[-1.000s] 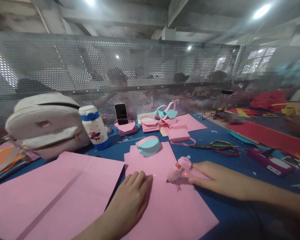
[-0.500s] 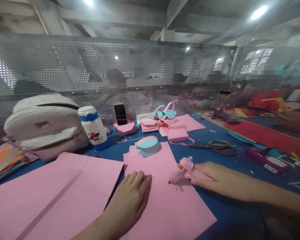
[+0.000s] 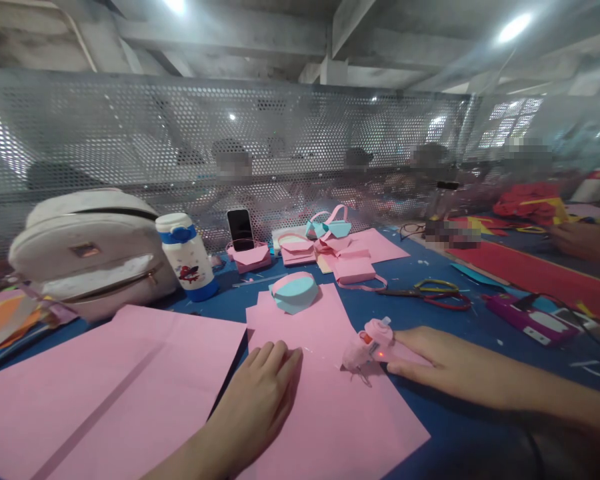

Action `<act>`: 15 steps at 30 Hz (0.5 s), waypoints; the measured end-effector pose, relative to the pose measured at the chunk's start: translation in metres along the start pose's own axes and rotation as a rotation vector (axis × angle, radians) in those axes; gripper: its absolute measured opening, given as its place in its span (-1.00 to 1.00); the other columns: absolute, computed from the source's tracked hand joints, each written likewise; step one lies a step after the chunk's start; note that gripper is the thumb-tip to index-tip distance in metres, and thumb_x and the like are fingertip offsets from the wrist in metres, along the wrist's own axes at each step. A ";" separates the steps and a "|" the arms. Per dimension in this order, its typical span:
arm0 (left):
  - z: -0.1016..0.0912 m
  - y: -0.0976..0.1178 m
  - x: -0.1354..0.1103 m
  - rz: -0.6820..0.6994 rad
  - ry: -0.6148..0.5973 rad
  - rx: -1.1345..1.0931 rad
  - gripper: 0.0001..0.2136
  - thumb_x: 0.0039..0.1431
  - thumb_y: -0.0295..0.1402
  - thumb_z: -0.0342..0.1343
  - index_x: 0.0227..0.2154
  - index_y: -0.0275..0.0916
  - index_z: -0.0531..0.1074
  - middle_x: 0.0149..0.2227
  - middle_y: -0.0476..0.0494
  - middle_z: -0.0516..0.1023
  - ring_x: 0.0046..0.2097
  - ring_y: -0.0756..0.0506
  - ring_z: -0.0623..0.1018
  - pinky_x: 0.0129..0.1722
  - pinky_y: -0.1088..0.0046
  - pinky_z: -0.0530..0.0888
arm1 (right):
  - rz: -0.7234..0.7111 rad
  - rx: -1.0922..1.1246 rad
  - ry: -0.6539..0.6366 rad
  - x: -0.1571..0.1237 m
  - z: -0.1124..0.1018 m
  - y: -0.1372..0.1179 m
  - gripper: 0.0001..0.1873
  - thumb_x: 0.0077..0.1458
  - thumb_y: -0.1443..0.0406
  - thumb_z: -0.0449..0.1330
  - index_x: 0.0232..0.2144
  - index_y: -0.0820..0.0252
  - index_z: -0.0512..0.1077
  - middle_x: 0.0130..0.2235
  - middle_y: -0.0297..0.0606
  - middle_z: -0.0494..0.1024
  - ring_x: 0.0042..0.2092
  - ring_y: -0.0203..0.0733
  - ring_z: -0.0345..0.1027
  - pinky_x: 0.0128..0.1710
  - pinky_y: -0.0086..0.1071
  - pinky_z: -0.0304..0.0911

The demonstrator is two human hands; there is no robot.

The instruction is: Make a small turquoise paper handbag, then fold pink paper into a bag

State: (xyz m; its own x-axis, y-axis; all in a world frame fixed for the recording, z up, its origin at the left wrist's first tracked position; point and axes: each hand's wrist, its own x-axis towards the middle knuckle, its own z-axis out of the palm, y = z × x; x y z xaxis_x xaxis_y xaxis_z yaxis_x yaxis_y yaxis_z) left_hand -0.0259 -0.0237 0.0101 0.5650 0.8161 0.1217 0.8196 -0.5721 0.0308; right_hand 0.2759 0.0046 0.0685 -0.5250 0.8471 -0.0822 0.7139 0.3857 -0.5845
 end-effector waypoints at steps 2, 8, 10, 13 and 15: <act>0.000 0.000 0.000 -0.003 -0.005 -0.005 -0.76 0.35 -0.47 -0.22 -0.05 -0.23 0.29 -0.20 -0.18 0.31 -0.21 -0.20 0.32 -0.22 0.20 0.29 | -0.001 -0.008 -0.029 -0.001 0.000 0.000 -0.45 0.18 -0.12 0.02 -0.09 0.11 0.55 -0.10 -0.16 0.61 -0.05 0.07 0.45 0.05 -0.20 0.26; -0.001 0.001 0.000 -0.006 -0.007 -0.001 -0.73 0.35 -0.48 -0.22 0.01 -0.23 0.27 -0.18 -0.20 0.32 -0.21 -0.20 0.33 -0.22 0.20 0.30 | -0.036 -0.010 -0.085 -0.005 -0.002 -0.005 -0.48 0.24 -0.07 -0.02 -0.03 0.08 0.51 -0.05 -0.19 0.59 0.00 0.07 0.42 0.06 -0.20 0.24; -0.001 0.001 -0.001 -0.008 -0.009 -0.003 -0.73 0.34 -0.48 -0.22 0.02 -0.22 0.26 -0.18 -0.20 0.32 -0.21 -0.20 0.33 -0.23 0.21 0.30 | -0.035 -0.016 -0.091 -0.007 -0.002 -0.007 -0.49 0.25 -0.07 -0.03 -0.03 0.06 0.51 -0.04 -0.20 0.58 0.03 0.08 0.41 0.07 -0.20 0.24; -0.001 0.000 0.000 -0.008 -0.009 -0.004 -0.72 0.34 -0.48 -0.21 0.03 -0.22 0.26 -0.18 -0.20 0.32 -0.20 -0.20 0.33 -0.22 0.21 0.30 | -0.014 -0.041 -0.090 -0.010 -0.002 -0.006 -0.49 0.25 -0.08 -0.03 -0.02 0.04 0.50 0.00 -0.20 0.56 0.06 0.09 0.38 0.08 -0.19 0.23; 0.000 0.000 0.000 -0.013 -0.007 -0.006 -0.72 0.33 -0.49 -0.22 0.02 -0.22 0.27 -0.18 -0.20 0.33 -0.20 -0.20 0.33 -0.22 0.21 0.30 | -0.005 -0.045 -0.085 -0.011 -0.002 -0.005 -0.49 0.25 -0.08 -0.03 -0.01 0.03 0.50 0.01 -0.21 0.56 0.06 0.09 0.39 0.07 -0.19 0.24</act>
State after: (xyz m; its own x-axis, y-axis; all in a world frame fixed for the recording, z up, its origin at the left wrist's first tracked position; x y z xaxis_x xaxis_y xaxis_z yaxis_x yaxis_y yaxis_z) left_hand -0.0256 -0.0238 0.0103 0.5552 0.8239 0.1140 0.8263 -0.5620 0.0381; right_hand 0.2788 -0.0065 0.0737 -0.5651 0.8115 -0.1488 0.7300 0.4078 -0.5485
